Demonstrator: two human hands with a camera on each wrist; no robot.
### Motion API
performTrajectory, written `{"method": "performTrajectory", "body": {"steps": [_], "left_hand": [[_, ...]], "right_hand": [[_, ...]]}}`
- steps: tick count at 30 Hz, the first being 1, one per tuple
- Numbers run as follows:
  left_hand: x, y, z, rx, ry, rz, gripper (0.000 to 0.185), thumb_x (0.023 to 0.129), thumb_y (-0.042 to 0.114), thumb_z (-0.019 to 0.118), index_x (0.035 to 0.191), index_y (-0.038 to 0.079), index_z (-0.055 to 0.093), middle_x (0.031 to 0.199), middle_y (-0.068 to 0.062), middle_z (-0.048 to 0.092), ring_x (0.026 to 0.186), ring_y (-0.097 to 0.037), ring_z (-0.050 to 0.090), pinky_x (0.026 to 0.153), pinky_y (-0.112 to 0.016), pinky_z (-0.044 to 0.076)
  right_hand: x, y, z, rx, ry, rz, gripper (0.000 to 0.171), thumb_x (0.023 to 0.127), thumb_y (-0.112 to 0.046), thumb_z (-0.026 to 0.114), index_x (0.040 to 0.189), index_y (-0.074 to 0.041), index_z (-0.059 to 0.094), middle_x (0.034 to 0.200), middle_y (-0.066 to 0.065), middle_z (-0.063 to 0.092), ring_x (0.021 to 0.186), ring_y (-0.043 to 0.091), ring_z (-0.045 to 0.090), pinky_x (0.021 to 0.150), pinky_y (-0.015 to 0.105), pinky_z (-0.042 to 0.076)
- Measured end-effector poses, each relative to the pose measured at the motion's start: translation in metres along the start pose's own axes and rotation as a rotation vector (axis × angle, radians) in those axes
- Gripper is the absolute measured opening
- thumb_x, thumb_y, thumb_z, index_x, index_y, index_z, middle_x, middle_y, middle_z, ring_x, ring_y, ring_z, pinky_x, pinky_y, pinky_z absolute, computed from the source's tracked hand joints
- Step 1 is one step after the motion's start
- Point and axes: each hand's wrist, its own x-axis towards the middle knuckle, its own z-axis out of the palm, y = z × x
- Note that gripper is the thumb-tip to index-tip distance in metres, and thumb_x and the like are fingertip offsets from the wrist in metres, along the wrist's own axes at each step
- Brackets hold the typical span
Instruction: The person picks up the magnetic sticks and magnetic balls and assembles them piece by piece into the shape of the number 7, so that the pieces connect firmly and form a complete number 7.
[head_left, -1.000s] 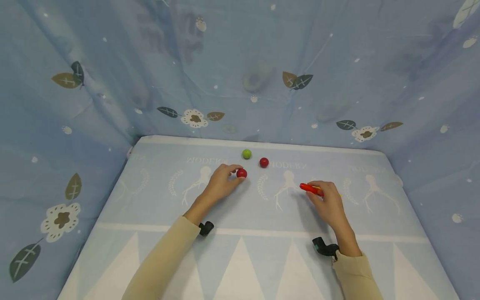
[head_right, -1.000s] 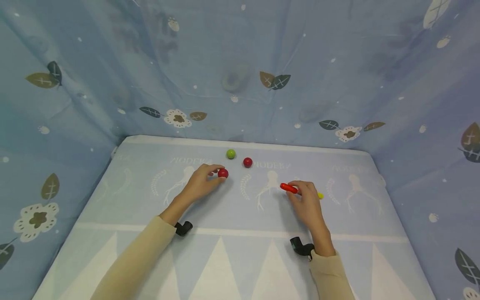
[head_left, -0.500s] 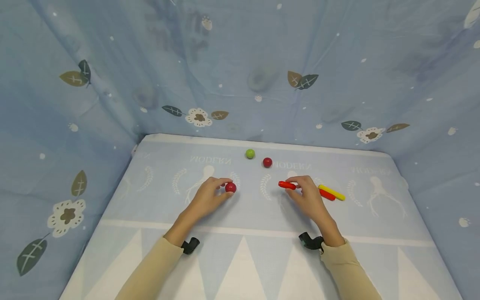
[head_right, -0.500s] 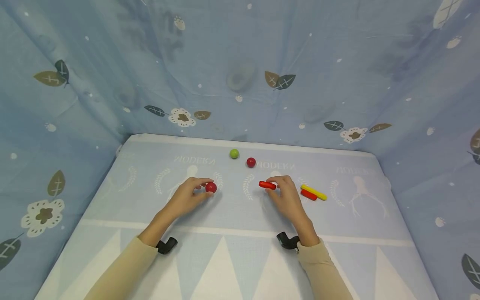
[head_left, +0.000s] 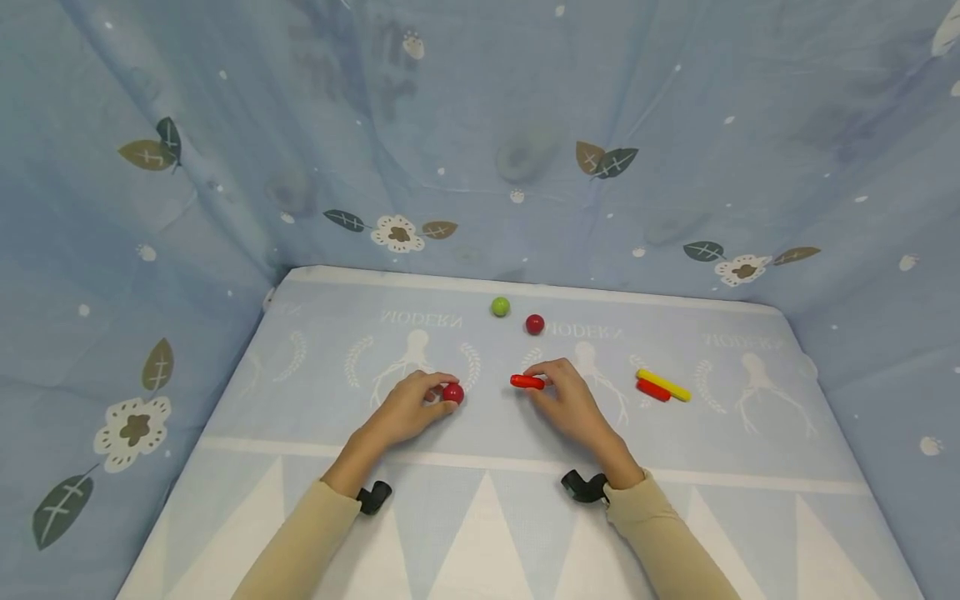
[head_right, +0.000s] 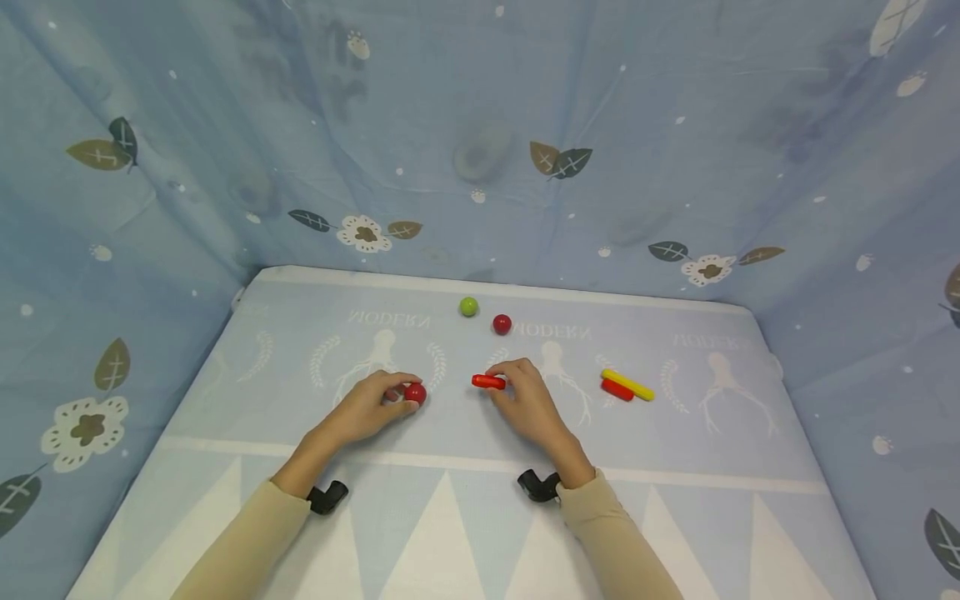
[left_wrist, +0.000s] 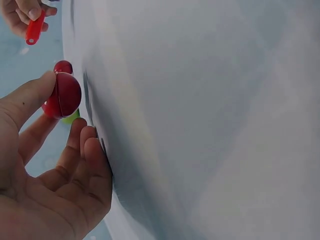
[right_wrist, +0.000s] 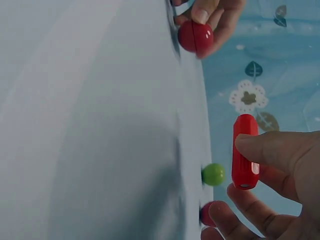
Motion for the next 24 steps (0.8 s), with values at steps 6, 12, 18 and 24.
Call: {"method": "performTrajectory", "body": {"steps": [6, 12, 18, 24], "left_hand": [[0.001, -0.002, 0.001, 0.022, -0.022, -0.012, 0.042, 0.090, 0.025, 0.077, 0.130, 0.017, 0.067, 0.106, -0.003, 0.063, 0.098, -0.022, 0.059, 0.082, -0.041, 0.049], [0.001, -0.003, 0.001, 0.019, -0.032, 0.001, 0.041, 0.091, 0.024, 0.076, 0.130, 0.017, 0.067, 0.108, -0.005, 0.063, 0.098, -0.022, 0.059, 0.083, -0.042, 0.049], [0.001, -0.006, -0.002, -0.004, -0.059, 0.010, 0.040, 0.092, 0.024, 0.075, 0.131, 0.017, 0.067, 0.108, -0.003, 0.063, 0.099, -0.021, 0.058, 0.085, -0.041, 0.049], [0.001, -0.007, -0.005, -0.031, -0.075, 0.005, 0.040, 0.093, 0.025, 0.074, 0.131, 0.017, 0.067, 0.105, 0.000, 0.063, 0.098, -0.020, 0.058, 0.085, -0.040, 0.049]], "right_hand": [[0.004, -0.005, 0.014, 0.024, -0.024, -0.004, 0.024, 0.088, -0.004, 0.076, 0.110, -0.012, 0.071, 0.109, 0.005, 0.060, 0.095, 0.020, 0.055, 0.083, 0.040, 0.048], [0.006, -0.010, 0.024, 0.053, -0.058, 0.026, 0.023, 0.088, -0.004, 0.076, 0.108, -0.012, 0.072, 0.107, 0.005, 0.060, 0.092, 0.021, 0.055, 0.081, 0.038, 0.047], [0.011, -0.013, 0.034, 0.049, -0.089, 0.010, 0.022, 0.088, -0.007, 0.077, 0.109, -0.011, 0.072, 0.106, 0.004, 0.060, 0.093, 0.020, 0.054, 0.081, 0.037, 0.047], [0.017, -0.015, 0.044, 0.045, -0.114, -0.012, 0.021, 0.087, -0.009, 0.078, 0.108, -0.011, 0.073, 0.103, 0.002, 0.061, 0.093, 0.018, 0.055, 0.082, 0.037, 0.047]]}}
